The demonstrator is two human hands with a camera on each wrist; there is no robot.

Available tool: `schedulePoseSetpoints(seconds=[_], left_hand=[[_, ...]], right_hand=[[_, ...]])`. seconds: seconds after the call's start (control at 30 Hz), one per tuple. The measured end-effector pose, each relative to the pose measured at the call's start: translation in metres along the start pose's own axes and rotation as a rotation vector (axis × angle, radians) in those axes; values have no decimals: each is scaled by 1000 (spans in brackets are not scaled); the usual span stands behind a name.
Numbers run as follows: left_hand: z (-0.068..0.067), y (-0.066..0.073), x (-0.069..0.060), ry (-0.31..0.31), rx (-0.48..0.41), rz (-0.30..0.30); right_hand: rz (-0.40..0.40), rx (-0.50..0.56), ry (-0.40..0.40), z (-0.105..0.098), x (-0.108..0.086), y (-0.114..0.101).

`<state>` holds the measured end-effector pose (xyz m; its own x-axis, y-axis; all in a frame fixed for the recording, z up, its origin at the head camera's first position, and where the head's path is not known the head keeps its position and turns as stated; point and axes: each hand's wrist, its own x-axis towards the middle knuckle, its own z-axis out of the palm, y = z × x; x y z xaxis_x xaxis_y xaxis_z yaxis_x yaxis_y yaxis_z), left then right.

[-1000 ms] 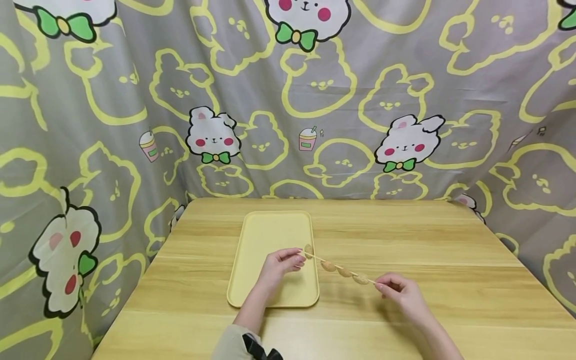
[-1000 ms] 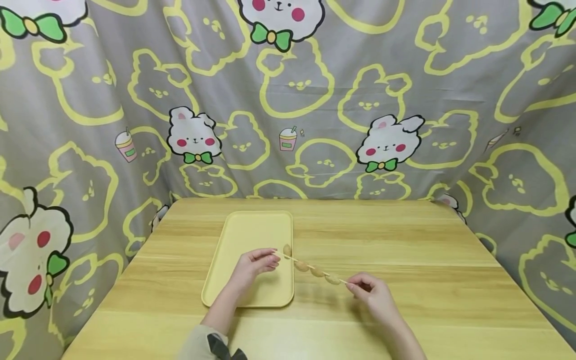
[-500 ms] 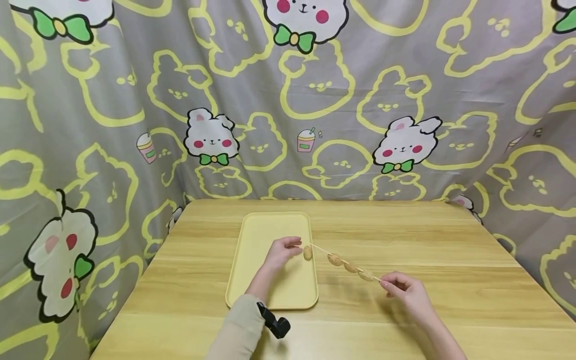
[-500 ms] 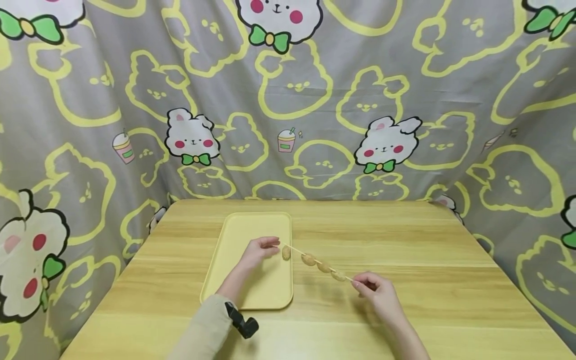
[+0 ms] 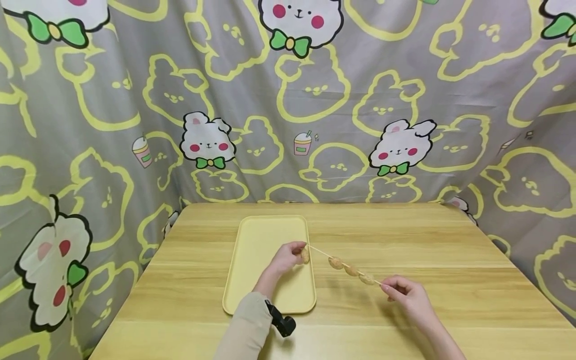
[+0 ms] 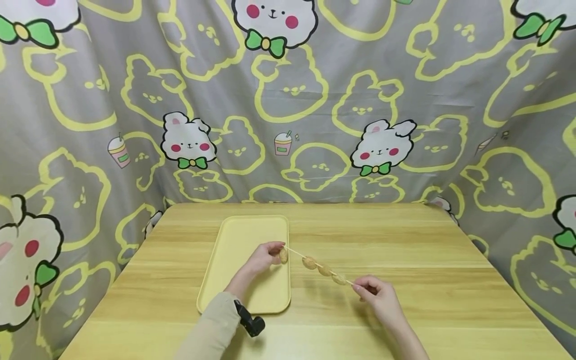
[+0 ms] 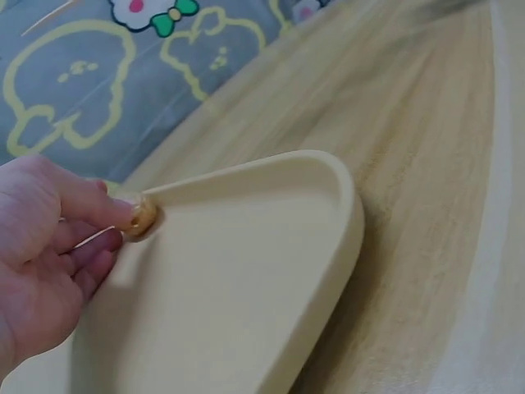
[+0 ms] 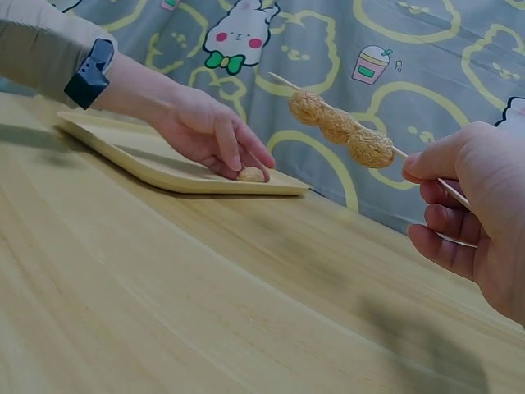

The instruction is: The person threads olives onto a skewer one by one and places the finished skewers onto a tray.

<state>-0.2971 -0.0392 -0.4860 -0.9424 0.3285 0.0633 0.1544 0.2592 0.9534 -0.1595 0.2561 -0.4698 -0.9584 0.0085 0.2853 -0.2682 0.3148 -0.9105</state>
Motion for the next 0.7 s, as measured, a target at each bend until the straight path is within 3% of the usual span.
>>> schedulePoseSetpoints(seconds=[0.23,0.47,0.7], left_hand=[[6,1,-1,10,109,-1],[7,1,-4,37,160,-9],[4,7,-3,89,135,-22]], right_hand=[[13,-2,-2,-1,-1,2],[19,3,12,1,-4,3],[40,5,30,0,-3,3]])
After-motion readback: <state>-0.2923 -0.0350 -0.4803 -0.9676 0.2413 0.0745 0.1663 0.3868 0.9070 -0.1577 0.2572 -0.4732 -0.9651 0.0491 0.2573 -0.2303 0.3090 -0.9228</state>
